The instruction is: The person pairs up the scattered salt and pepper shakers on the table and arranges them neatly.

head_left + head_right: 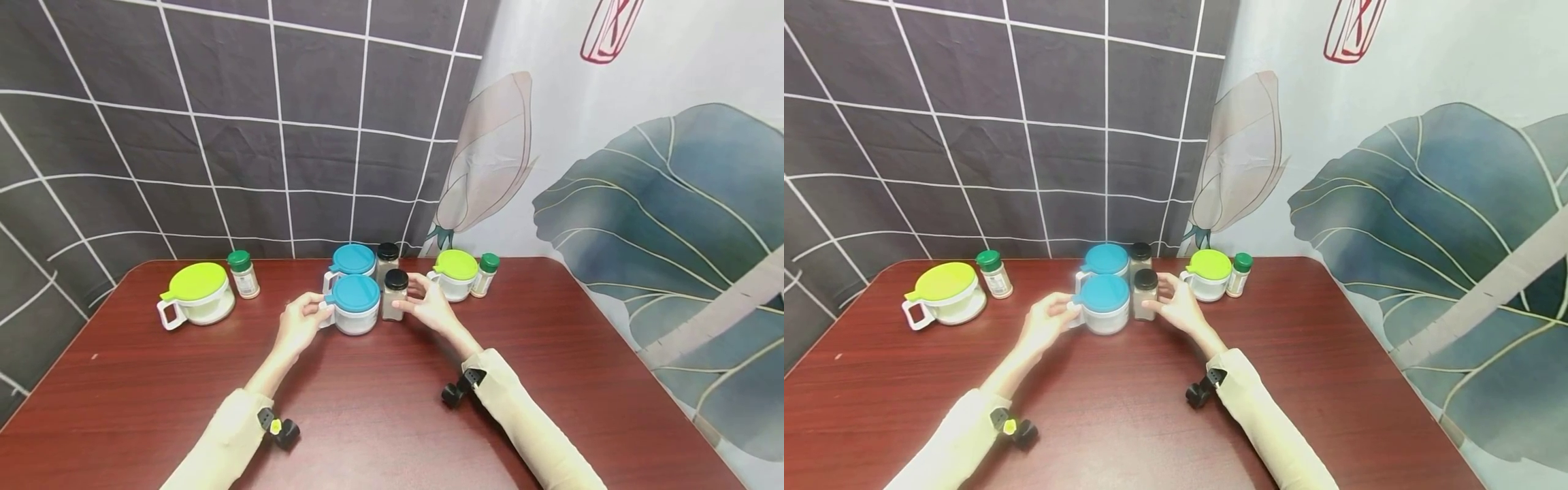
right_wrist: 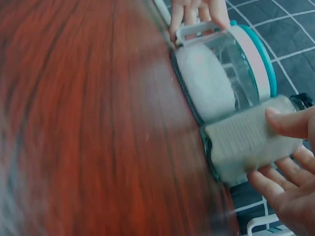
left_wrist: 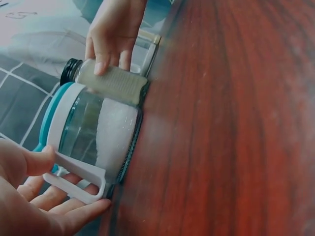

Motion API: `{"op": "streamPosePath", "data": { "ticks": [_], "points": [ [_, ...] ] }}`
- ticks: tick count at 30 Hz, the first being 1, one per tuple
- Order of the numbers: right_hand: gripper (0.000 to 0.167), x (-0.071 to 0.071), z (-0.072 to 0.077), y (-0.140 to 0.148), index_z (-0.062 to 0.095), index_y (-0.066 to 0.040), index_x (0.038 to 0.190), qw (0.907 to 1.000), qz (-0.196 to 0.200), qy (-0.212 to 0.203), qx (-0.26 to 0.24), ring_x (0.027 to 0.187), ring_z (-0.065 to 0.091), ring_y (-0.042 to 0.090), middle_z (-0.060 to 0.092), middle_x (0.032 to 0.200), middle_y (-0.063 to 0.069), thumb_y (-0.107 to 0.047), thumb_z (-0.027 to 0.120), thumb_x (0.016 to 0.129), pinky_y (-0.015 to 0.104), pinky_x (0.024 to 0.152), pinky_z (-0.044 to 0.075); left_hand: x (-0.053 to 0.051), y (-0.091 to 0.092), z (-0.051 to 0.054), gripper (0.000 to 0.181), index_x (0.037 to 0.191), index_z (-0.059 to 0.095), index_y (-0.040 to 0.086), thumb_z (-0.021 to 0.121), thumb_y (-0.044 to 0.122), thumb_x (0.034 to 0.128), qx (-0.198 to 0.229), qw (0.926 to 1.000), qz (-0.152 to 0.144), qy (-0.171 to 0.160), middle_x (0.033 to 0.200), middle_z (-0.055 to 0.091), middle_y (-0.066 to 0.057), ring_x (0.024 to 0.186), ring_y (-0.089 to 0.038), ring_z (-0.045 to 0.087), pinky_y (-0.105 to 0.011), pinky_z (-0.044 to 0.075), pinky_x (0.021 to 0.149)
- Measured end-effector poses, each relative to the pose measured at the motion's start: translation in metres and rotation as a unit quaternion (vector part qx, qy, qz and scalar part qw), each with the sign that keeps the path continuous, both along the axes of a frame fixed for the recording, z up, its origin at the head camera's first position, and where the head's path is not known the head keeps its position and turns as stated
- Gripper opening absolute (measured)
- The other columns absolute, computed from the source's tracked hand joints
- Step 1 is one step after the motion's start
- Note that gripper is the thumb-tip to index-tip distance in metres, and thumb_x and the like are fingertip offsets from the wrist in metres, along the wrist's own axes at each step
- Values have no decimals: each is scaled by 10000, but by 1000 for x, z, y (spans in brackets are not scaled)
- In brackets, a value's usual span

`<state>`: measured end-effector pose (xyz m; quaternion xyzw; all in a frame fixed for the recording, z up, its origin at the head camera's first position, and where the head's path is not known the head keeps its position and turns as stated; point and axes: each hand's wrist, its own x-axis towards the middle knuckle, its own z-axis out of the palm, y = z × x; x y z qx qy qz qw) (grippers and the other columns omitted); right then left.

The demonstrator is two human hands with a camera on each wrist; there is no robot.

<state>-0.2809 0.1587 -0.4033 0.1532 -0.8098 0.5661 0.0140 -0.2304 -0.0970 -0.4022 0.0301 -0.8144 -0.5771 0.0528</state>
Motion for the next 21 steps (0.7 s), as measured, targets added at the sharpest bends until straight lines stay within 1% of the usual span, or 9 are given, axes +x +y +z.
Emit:
{"op": "streamPosePath", "data": {
  "ticks": [3,9,13,21],
  "points": [
    [514,-2,-3,2,520,50,1267,9999,157,14,-6,1170,578,384,599,1245,270,20,729,798,437,1013,470,0,0,2,284,1130,635,-5,677,119,878,52,10000,-69,-30,1113,684,-233,1057,-334,664,-410,536,897],
    [526,-4,-5,4,502,58,1281,9992,351,-121,-157,1168,572,401,581,1261,286,48,714,800,434,1003,475,1,-1,5,277,1119,636,-19,676,111,877,-41,9999,-110,-30,1109,684,-239,1060,-341,661,-421,536,900],
    [541,-3,-4,5,489,55,1297,9991,420,-76,-29,1168,572,409,576,1265,286,30,716,806,454,1006,468,2,-2,6,273,1112,633,-29,673,109,880,-118,9998,-142,13,1103,682,-250,1055,-353,659,-441,531,911],
    [547,-3,-1,9,482,49,1308,9987,464,-19,201,1182,566,413,572,1274,281,5,716,815,482,1016,454,-1,-2,8,290,1145,625,-34,662,101,891,-115,9996,-238,-112,1143,665,-256,1083,-364,645,-459,520,934]
  ]
}}
